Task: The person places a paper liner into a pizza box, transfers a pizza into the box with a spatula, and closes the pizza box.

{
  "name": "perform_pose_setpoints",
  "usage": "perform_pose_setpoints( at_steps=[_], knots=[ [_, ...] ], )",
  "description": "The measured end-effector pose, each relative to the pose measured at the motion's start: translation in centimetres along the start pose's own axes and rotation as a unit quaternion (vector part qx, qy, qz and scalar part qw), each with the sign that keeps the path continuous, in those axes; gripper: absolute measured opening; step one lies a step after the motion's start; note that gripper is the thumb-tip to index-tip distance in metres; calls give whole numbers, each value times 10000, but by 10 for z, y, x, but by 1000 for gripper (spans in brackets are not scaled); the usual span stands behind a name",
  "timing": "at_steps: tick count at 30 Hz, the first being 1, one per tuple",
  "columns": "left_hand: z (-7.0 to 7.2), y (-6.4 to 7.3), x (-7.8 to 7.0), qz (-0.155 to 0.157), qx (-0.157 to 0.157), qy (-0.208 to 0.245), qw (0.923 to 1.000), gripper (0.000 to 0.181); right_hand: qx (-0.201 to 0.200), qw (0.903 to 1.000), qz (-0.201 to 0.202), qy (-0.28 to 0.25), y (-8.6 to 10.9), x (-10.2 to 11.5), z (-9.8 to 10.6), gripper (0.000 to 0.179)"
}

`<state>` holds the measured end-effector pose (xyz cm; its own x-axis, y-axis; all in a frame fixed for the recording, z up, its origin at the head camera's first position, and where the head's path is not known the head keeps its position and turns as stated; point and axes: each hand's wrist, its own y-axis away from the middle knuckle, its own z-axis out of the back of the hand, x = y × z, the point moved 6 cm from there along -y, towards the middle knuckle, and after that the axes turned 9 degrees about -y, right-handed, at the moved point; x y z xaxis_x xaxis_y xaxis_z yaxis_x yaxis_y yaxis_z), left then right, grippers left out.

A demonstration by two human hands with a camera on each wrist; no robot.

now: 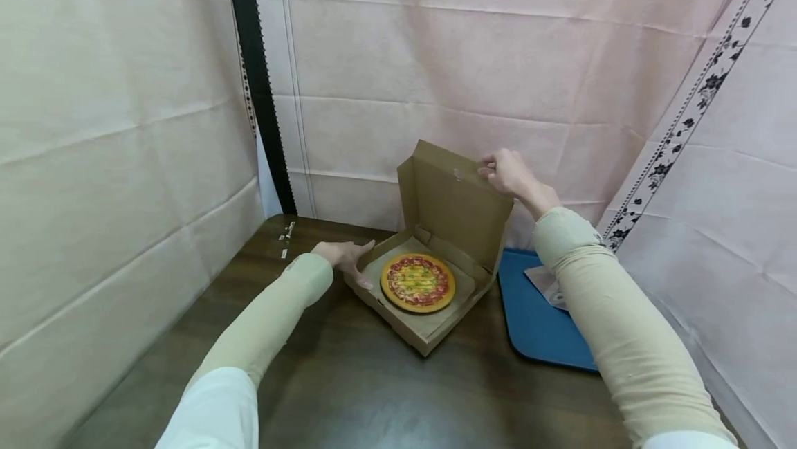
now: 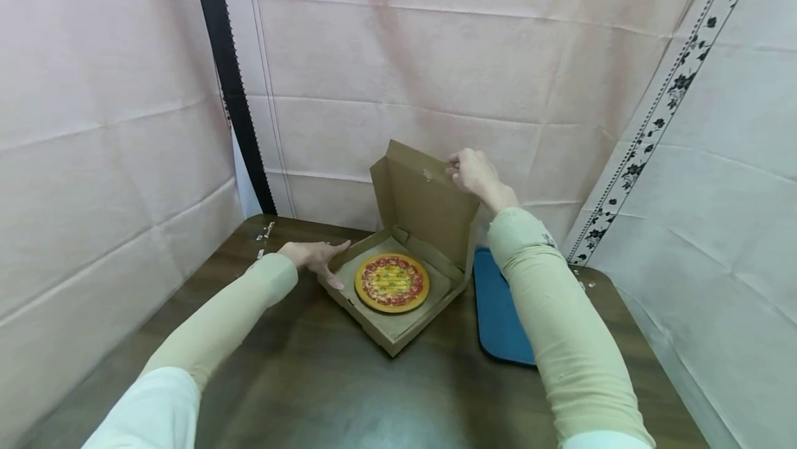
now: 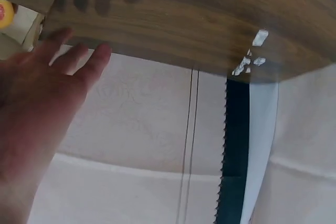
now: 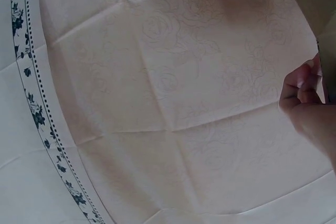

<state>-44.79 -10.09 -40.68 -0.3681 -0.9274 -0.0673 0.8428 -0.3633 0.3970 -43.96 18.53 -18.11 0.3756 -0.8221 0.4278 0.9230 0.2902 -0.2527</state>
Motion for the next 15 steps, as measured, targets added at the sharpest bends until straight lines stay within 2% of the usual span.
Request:
perform_pose_setpoints(
  at_steps=[7, 15],
  knots=[
    [-1, -1, 3, 241, 158, -444, 9986, 110, 68, 9998, -130, -100, -6, 3, -4, 40],
    [-6, -1, -11, 117, 166, -788, 9967, 116, 43, 9994, -162, 307, -10, 3, -1, 37]
  ],
)
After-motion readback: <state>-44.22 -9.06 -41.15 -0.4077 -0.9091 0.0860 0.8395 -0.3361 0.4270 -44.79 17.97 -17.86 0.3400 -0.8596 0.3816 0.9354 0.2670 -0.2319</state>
